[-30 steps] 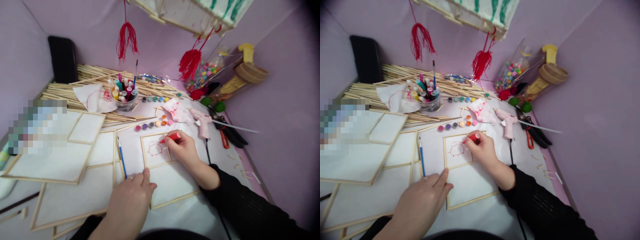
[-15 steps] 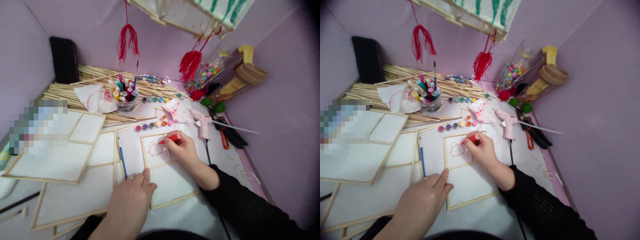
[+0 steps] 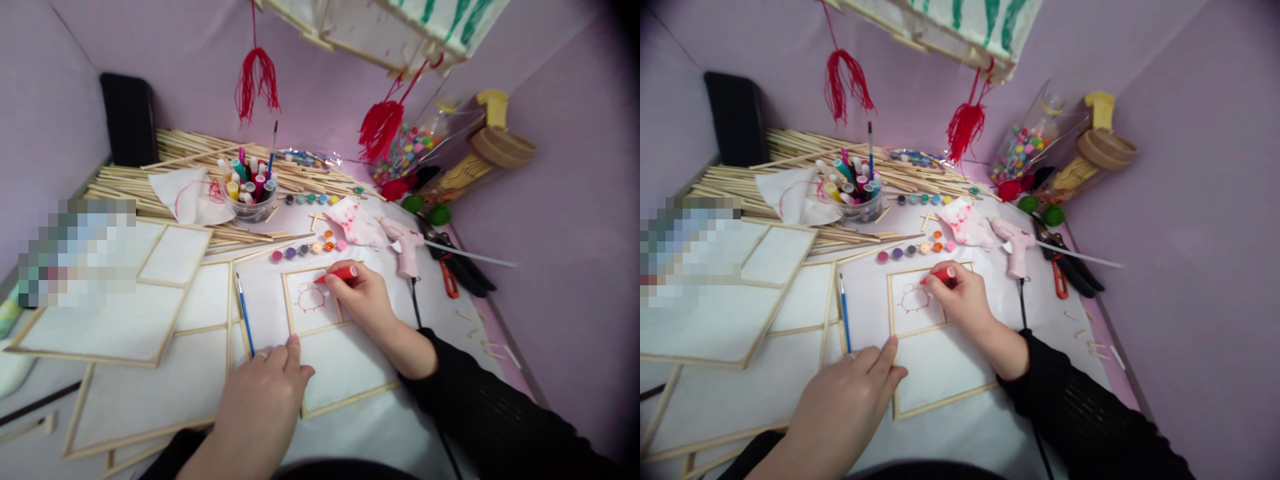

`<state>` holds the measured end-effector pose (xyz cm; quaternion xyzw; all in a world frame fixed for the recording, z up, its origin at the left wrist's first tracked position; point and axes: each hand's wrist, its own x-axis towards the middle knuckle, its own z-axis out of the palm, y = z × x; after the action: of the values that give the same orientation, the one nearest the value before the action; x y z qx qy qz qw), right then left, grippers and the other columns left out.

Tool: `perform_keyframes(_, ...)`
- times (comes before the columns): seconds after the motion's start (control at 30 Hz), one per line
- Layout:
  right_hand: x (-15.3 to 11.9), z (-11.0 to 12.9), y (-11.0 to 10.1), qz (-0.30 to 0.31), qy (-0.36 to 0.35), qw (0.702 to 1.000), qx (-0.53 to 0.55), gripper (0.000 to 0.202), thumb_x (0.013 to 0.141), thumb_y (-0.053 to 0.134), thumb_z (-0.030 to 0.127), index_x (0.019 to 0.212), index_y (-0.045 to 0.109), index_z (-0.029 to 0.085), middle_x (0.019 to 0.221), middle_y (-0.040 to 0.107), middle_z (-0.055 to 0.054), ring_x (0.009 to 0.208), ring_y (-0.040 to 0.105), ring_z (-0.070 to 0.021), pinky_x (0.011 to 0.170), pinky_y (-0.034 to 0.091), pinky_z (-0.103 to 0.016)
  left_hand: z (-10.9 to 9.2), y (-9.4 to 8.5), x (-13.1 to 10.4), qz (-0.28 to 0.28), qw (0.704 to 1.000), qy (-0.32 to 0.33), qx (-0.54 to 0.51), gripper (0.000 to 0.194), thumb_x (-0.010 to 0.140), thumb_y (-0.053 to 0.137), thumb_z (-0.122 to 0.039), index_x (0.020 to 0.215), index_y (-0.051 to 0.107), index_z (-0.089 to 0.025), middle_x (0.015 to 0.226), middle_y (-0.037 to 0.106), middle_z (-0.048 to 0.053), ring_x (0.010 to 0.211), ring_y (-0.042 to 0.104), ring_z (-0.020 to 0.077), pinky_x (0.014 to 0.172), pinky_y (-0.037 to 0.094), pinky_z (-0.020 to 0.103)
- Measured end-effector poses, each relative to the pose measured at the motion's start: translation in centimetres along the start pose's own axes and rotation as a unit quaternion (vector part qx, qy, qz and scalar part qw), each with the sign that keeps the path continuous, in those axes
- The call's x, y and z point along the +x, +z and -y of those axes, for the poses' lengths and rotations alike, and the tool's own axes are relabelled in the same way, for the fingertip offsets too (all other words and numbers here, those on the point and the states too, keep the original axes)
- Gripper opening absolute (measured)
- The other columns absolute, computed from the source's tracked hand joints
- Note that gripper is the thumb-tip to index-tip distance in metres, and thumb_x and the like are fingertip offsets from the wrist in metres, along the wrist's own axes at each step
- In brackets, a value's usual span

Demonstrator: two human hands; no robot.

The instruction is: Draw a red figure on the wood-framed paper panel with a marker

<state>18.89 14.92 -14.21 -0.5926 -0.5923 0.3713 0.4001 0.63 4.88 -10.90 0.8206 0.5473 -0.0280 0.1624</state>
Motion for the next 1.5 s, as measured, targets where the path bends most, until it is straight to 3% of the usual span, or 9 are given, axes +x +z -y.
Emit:
perform_keyframes(0.3,0.0,-0.2,0.0,-0.002,0.0,1.0,0.002,0.007,0.076,0.064,0.027,0.077,0.067,0.02,0.071,0.068,-0.001,0.069,0.061,-0.0172,0.068,0.049,-0.03,-0.1,-0.3,0.0,0.021,1.0,0.005,0.022,0.032,0.093,0.044,-0.02,0.119,0.06,-0.01,0.078,0.067,0.007,0.075,0.066,0.02,0.06,0.049,0.027)
perform_keyframes(0.83,-0.1,-0.1,-0.1,-0.016,-0.003,1.0,0.003,0.003,0.076,0.063,0.024,0.075,0.064,0.021,0.071,0.066,0.0,0.068,0.059,-0.0162,0.065,0.047,-0.028,0.1,0.0,-0.1,0.005,1.0,0.0,-0.006,0.034,0.095,0.039,-0.023,0.121,0.058,-0.011,0.077,0.066,0.007,0.074,0.065,0.0188,0.062,0.049,0.026)
perform_keyframes(1.07,0.1,0.6,-1.6,-0.062,0.021,0.991,0.119,0.003,0.077,0.062,0.024,0.076,0.061,0.021,0.071,0.061,0.0,0.064,0.056,-0.0144,0.063,0.047,-0.028,-0.1,-0.6,0.3,0.06,0.997,0.007,0.046,0.035,0.092,0.048,-0.02,0.124,0.059,-0.011,0.084,0.069,0.009,0.077,0.067,0.023,0.06,0.051,0.03)
perform_keyframes(1.3,-1.0,0.9,-2.6,0.025,0.018,0.997,0.066,0.012,0.071,0.071,0.026,0.08,0.064,0.022,0.073,0.064,0.0,0.064,0.058,-0.0149,0.06,0.048,-0.028,-0.2,-0.5,0.3,0.054,0.997,0.002,0.05,0.035,0.092,0.049,-0.021,0.124,0.059,-0.012,0.083,0.07,0.008,0.074,0.067,0.0219,0.06,0.052,0.03)
perform_keyframes(1.5,-1.4,-0.8,-1.9,0.009,-0.015,1.0,0.018,0.014,0.074,0.069,0.026,0.086,0.068,0.021,0.084,0.072,-0.004,0.074,0.065,-0.0184,0.068,0.053,-0.031,-0.3,-0.5,0.2,0.045,0.998,-0.003,0.053,0.035,0.091,0.05,-0.021,0.123,0.06,-0.012,0.079,0.068,0.007,0.071,0.067,0.0222,0.058,0.051,0.03)
